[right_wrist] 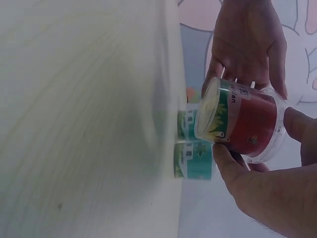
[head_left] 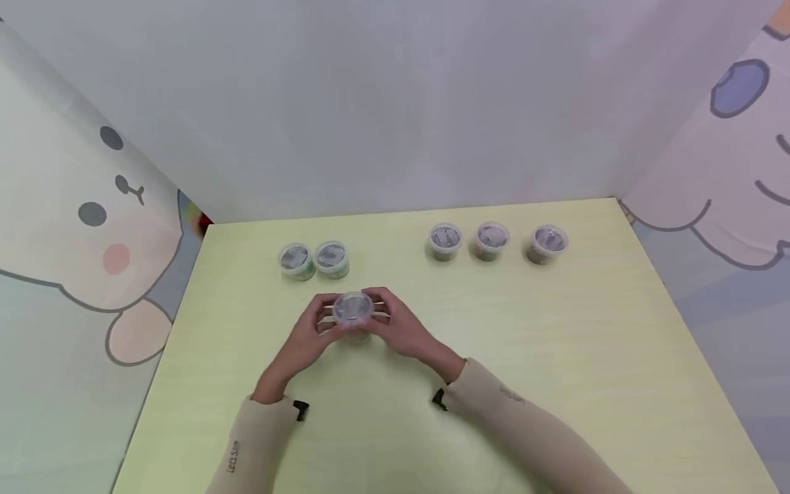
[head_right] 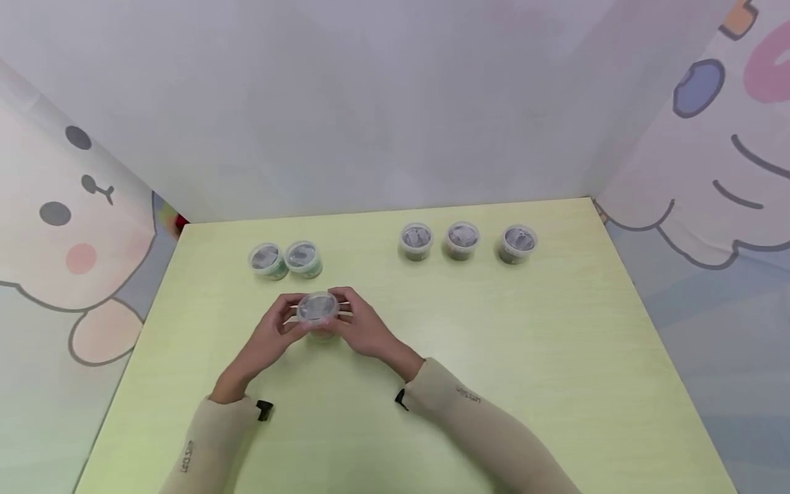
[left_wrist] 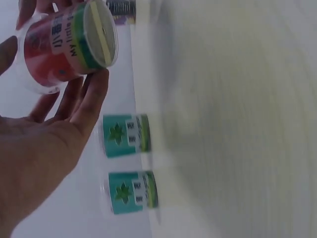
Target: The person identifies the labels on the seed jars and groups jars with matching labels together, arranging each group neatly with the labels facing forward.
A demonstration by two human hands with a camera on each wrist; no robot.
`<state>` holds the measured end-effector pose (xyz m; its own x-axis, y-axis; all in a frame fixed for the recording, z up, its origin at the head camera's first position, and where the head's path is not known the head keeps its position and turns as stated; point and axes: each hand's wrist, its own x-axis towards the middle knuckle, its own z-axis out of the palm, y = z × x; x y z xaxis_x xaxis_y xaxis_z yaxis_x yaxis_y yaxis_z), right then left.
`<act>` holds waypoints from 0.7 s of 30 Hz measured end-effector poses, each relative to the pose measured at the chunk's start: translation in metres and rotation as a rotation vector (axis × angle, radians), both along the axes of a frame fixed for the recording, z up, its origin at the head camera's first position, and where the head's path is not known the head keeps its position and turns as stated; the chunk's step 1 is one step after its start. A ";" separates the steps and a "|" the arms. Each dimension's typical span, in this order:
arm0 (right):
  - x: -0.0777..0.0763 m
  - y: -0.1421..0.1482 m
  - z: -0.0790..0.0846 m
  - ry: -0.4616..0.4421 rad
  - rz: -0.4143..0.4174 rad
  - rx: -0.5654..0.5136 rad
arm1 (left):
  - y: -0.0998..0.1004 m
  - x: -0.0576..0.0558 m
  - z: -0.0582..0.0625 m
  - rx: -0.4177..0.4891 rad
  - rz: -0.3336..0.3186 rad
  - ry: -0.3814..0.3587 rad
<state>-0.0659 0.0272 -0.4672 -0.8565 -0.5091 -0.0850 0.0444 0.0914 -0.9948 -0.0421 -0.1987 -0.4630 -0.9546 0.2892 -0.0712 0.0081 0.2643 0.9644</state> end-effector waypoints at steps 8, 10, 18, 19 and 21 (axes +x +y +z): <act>-0.010 -0.047 -0.001 0.029 0.049 0.058 | -0.051 -0.004 -0.007 -0.009 0.025 -0.043; -0.013 -0.057 -0.003 0.034 0.056 0.061 | -0.061 -0.004 -0.010 -0.018 0.038 -0.053; -0.022 -0.091 -0.008 0.050 0.050 0.108 | -0.092 -0.005 -0.015 -0.043 0.071 -0.093; -0.023 -0.095 -0.008 0.054 0.048 0.116 | -0.095 -0.006 -0.016 -0.042 0.072 -0.096; -0.024 -0.100 -0.008 0.063 0.048 0.131 | -0.099 -0.007 -0.018 -0.045 0.072 -0.095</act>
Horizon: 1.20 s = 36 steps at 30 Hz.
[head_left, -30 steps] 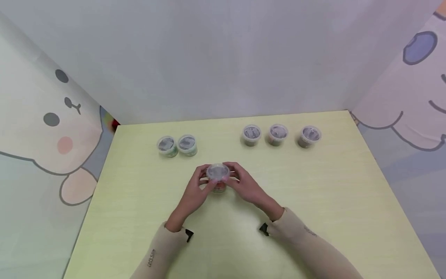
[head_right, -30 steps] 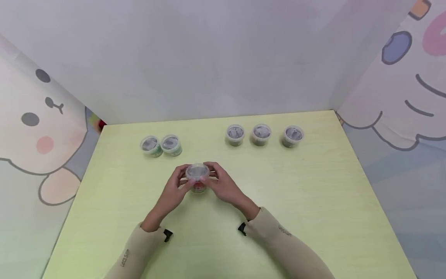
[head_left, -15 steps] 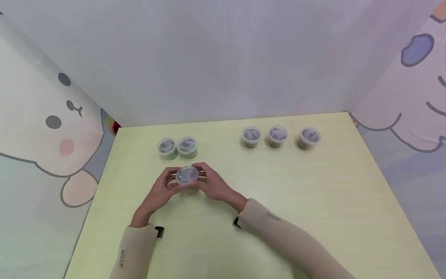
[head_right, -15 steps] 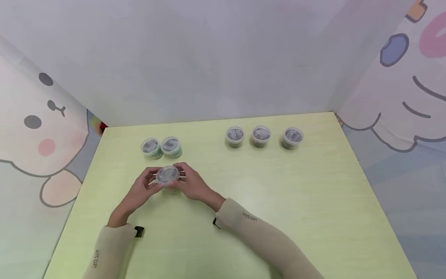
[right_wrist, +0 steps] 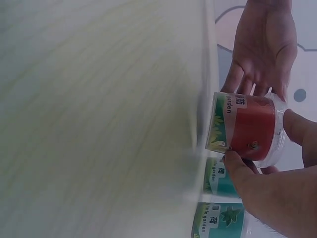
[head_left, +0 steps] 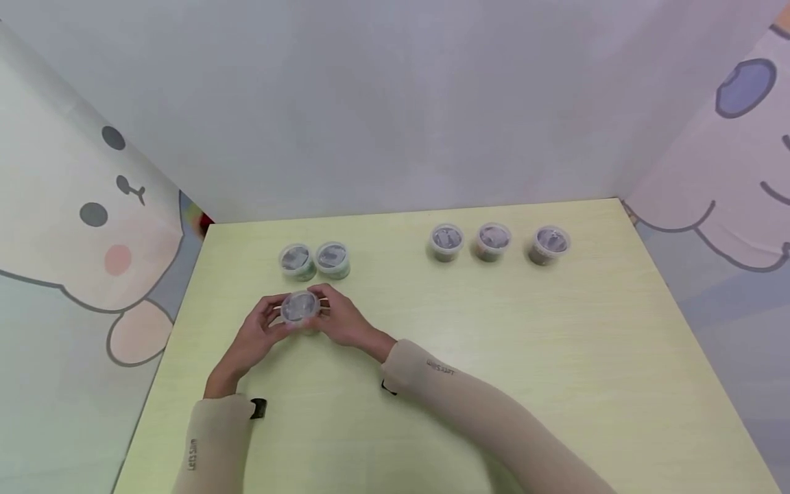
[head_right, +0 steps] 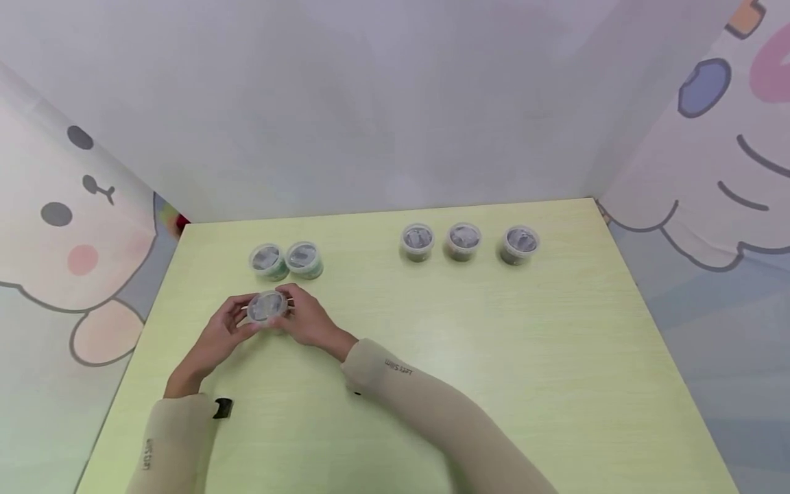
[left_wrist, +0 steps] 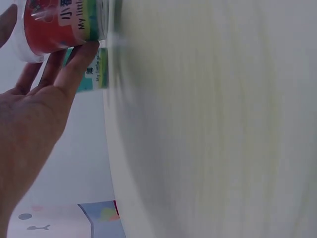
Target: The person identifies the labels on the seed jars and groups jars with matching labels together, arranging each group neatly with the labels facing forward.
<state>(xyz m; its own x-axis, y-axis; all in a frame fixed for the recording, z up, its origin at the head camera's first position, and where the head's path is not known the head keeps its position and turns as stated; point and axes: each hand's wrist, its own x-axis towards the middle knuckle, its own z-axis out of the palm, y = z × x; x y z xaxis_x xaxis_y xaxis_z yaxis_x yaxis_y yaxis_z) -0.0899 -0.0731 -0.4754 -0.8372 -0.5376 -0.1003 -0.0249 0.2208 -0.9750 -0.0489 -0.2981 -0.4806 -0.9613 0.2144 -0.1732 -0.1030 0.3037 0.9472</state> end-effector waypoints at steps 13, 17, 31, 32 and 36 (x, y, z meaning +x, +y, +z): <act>-0.018 -0.017 -0.002 0.111 0.017 0.055 | -0.011 -0.012 -0.003 0.046 -0.002 0.044; -0.021 -0.021 -0.001 0.111 0.008 0.068 | -0.012 -0.015 0.001 0.047 -0.005 0.032; -0.022 -0.034 -0.003 0.129 -0.007 0.119 | -0.019 -0.013 0.005 0.010 0.010 -0.012; -0.022 -0.034 -0.003 0.139 -0.007 0.126 | -0.019 -0.013 0.004 0.005 0.012 -0.005; -0.019 -0.031 -0.003 0.183 -0.020 0.160 | -0.018 -0.011 0.005 -0.012 0.022 0.026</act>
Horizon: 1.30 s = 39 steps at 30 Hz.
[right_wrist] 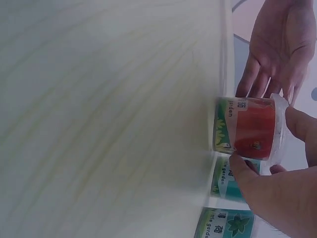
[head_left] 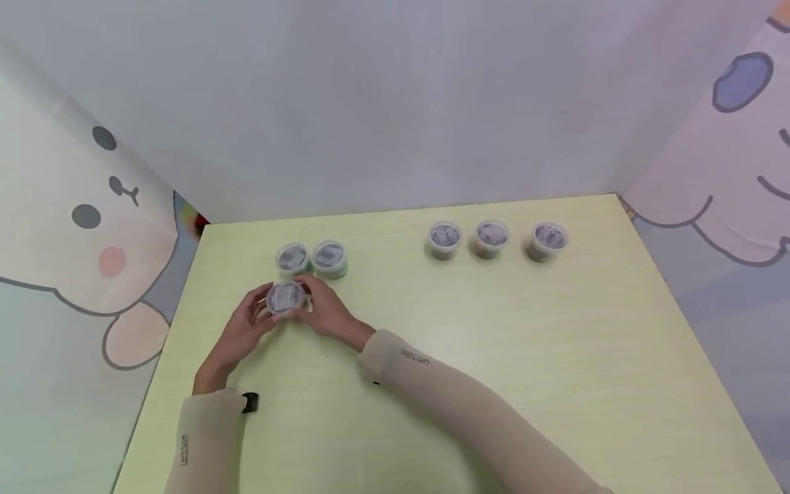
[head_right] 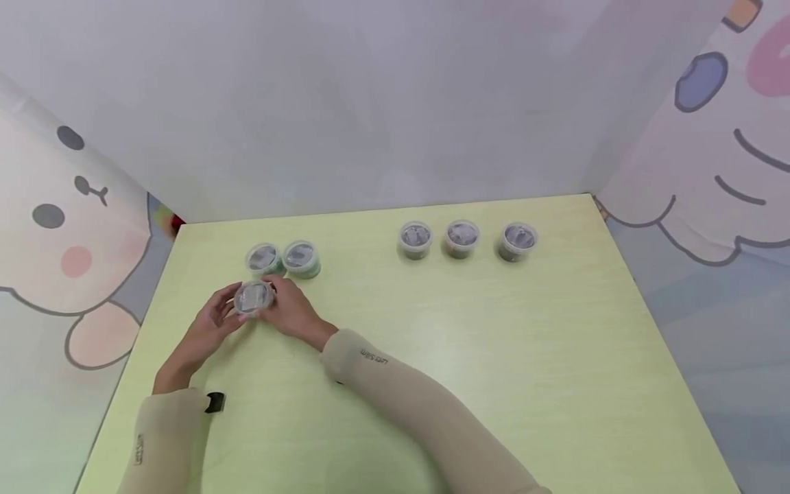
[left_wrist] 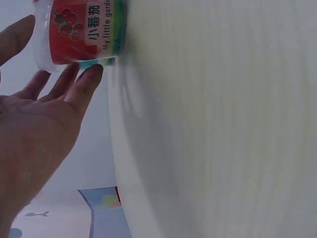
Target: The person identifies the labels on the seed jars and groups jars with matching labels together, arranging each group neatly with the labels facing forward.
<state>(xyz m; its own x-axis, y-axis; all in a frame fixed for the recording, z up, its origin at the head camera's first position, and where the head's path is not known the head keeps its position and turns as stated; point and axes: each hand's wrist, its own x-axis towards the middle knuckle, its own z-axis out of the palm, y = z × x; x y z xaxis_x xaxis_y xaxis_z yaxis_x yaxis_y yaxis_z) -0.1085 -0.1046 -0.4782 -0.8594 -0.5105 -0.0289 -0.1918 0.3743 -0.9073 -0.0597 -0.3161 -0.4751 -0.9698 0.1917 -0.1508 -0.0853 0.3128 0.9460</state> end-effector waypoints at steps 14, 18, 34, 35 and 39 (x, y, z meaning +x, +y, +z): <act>0.014 0.072 0.024 -0.114 0.059 -0.119 | 0.019 0.017 0.038 -0.128 0.049 0.267; 0.018 0.100 0.028 -0.134 0.068 -0.144 | 0.031 0.020 0.049 -0.126 0.018 0.339; 0.017 0.184 0.022 -0.111 -0.049 -0.175 | 0.083 0.017 0.049 -0.044 -0.144 0.293; 0.017 0.188 0.021 -0.107 -0.057 -0.172 | 0.086 0.016 0.049 -0.042 -0.151 0.283; 0.016 0.201 0.019 -0.089 -0.090 -0.170 | 0.097 0.013 0.045 -0.015 -0.190 0.259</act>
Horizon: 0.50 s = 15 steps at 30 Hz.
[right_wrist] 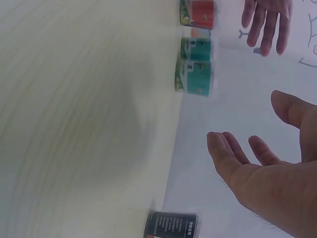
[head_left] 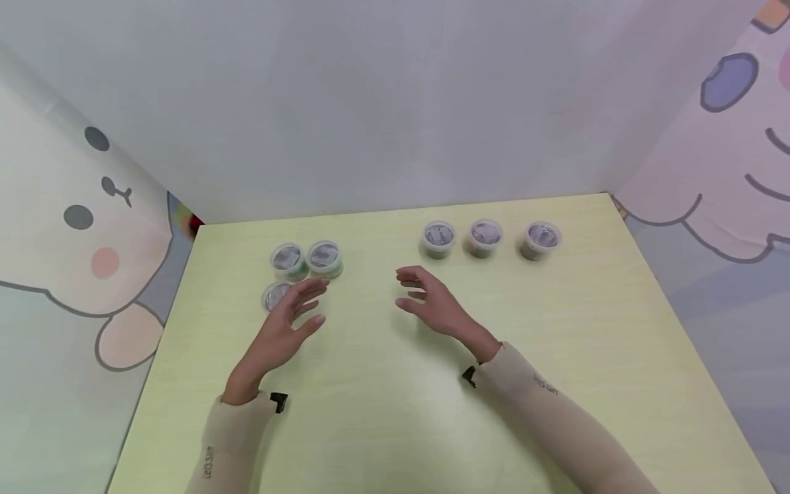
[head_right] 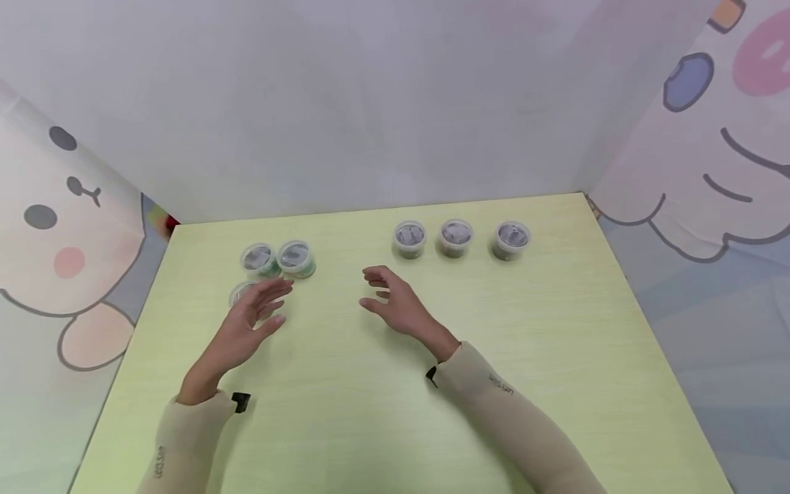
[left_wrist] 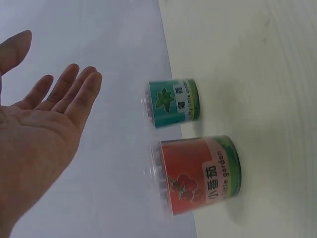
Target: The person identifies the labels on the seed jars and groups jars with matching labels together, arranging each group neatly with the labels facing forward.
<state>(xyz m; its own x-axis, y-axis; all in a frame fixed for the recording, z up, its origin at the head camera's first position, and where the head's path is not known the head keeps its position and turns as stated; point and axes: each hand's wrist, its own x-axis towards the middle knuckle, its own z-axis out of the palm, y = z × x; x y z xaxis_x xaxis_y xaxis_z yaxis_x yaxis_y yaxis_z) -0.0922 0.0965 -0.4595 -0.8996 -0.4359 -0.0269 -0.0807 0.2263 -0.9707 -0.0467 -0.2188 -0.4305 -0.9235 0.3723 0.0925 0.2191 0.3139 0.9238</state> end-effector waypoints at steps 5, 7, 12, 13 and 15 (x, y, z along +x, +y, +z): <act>0.001 0.013 0.000 0.014 -0.040 0.001 | 0.012 -0.005 -0.006 -0.008 -0.039 -0.017; 0.001 0.018 -0.001 0.010 -0.051 0.001 | 0.017 -0.008 -0.008 -0.012 -0.045 -0.022; 0.001 0.028 -0.003 0.008 -0.082 -0.002 | 0.028 -0.012 -0.011 -0.008 -0.066 -0.026; 0.001 0.030 -0.003 0.009 -0.089 -0.004 | 0.031 -0.013 -0.012 -0.007 -0.071 -0.028; 0.000 0.034 -0.003 0.009 -0.101 -0.007 | 0.035 -0.015 -0.014 -0.001 -0.081 -0.035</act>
<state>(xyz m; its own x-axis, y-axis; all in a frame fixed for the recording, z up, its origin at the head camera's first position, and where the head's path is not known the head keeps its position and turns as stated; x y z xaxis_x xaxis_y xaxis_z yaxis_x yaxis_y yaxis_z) -0.0918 0.1309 -0.4629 -0.9392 -0.3430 -0.0159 -0.0664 0.2266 -0.9717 -0.0612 -0.1838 -0.4442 -0.8930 0.4460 0.0599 0.2112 0.2978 0.9310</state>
